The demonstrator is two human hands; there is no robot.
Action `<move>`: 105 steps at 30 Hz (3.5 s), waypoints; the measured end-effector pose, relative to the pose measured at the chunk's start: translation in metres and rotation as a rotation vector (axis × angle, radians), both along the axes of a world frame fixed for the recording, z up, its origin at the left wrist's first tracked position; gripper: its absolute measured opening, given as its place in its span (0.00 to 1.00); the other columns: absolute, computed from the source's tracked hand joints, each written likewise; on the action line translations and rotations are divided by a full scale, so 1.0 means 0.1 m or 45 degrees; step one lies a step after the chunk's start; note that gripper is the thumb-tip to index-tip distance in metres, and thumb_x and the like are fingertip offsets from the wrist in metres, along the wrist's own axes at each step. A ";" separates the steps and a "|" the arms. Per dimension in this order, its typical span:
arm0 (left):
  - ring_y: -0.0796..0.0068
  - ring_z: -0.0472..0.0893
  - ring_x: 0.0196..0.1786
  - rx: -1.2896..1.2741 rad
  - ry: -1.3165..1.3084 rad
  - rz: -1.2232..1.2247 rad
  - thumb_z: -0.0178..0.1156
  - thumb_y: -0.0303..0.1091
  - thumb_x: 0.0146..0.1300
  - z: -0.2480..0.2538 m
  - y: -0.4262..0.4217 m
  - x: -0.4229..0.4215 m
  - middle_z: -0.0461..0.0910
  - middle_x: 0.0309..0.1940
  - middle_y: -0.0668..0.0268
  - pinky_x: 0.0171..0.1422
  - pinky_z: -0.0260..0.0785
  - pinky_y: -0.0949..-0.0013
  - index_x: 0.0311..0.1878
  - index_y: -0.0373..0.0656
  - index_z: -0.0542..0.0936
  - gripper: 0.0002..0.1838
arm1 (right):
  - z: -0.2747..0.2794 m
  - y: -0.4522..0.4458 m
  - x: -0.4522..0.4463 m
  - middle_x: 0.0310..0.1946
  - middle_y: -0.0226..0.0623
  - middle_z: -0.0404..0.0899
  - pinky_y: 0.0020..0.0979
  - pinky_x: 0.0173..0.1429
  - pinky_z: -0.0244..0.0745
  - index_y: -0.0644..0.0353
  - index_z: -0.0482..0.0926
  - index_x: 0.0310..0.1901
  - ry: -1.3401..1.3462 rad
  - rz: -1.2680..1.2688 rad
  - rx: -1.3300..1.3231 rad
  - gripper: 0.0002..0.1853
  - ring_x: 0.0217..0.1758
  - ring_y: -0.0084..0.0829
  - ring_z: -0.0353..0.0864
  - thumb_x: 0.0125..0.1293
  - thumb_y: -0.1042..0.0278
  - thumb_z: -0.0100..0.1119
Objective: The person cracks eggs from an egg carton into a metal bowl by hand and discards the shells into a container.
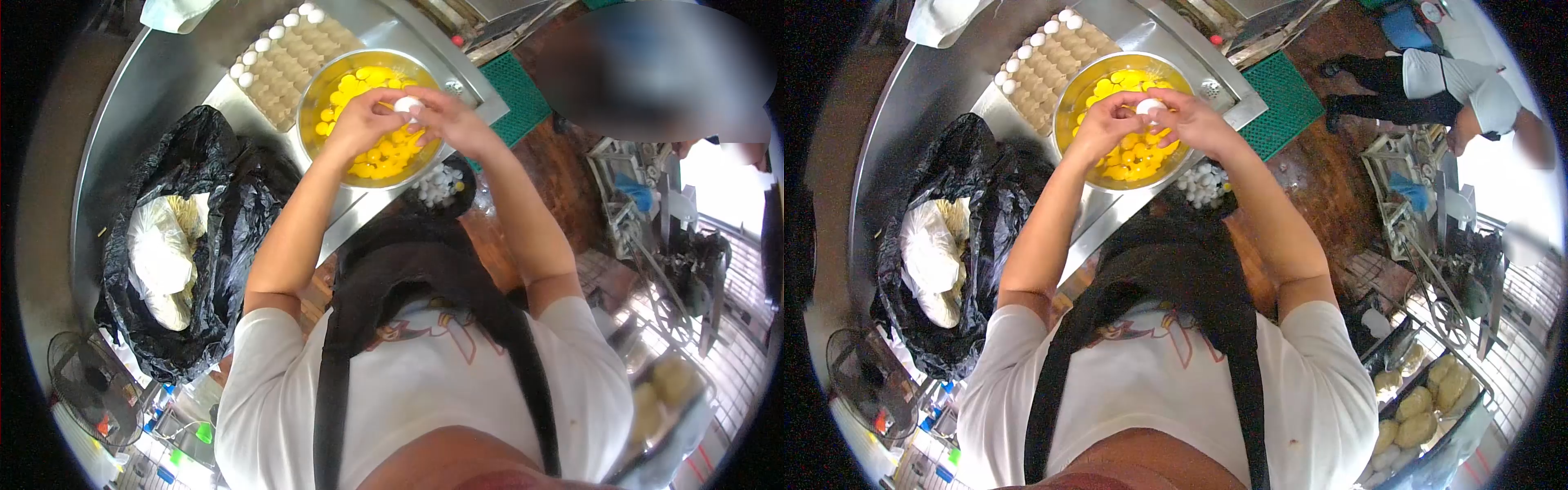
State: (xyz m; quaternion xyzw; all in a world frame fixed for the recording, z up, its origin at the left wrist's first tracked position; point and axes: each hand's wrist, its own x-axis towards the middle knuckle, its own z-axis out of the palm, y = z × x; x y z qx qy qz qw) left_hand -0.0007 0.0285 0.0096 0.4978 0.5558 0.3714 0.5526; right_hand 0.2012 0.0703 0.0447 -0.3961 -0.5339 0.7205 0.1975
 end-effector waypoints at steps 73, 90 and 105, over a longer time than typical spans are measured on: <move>0.49 0.82 0.51 0.567 1.323 0.375 0.70 0.37 0.55 -1.12 2.52 -1.78 0.80 0.50 0.48 0.57 0.76 0.54 0.55 0.38 0.78 0.25 | -0.73 -0.48 1.42 0.39 0.47 0.86 0.38 0.44 0.80 0.62 0.69 0.70 -0.930 -0.025 0.169 0.31 0.36 0.39 0.85 0.69 0.59 0.65; 0.75 0.82 0.42 -0.155 -0.312 0.037 0.68 0.41 0.67 -0.30 0.16 0.40 0.83 0.43 0.62 0.49 0.76 0.71 0.61 0.36 0.76 0.25 | -0.55 0.05 0.54 0.57 0.47 0.76 0.43 0.60 0.76 0.55 0.71 0.67 -0.573 -0.256 1.032 0.29 0.58 0.48 0.79 0.63 0.74 0.64; 0.76 0.82 0.42 -0.142 -0.344 0.170 0.66 0.36 0.68 -0.23 -0.20 0.26 0.82 0.45 0.64 0.49 0.77 0.72 0.65 0.38 0.75 0.25 | -0.51 0.37 0.76 0.53 0.34 0.81 0.30 0.51 0.75 0.53 0.69 0.72 -0.228 -0.131 0.096 0.27 0.54 0.30 0.80 0.73 0.61 0.60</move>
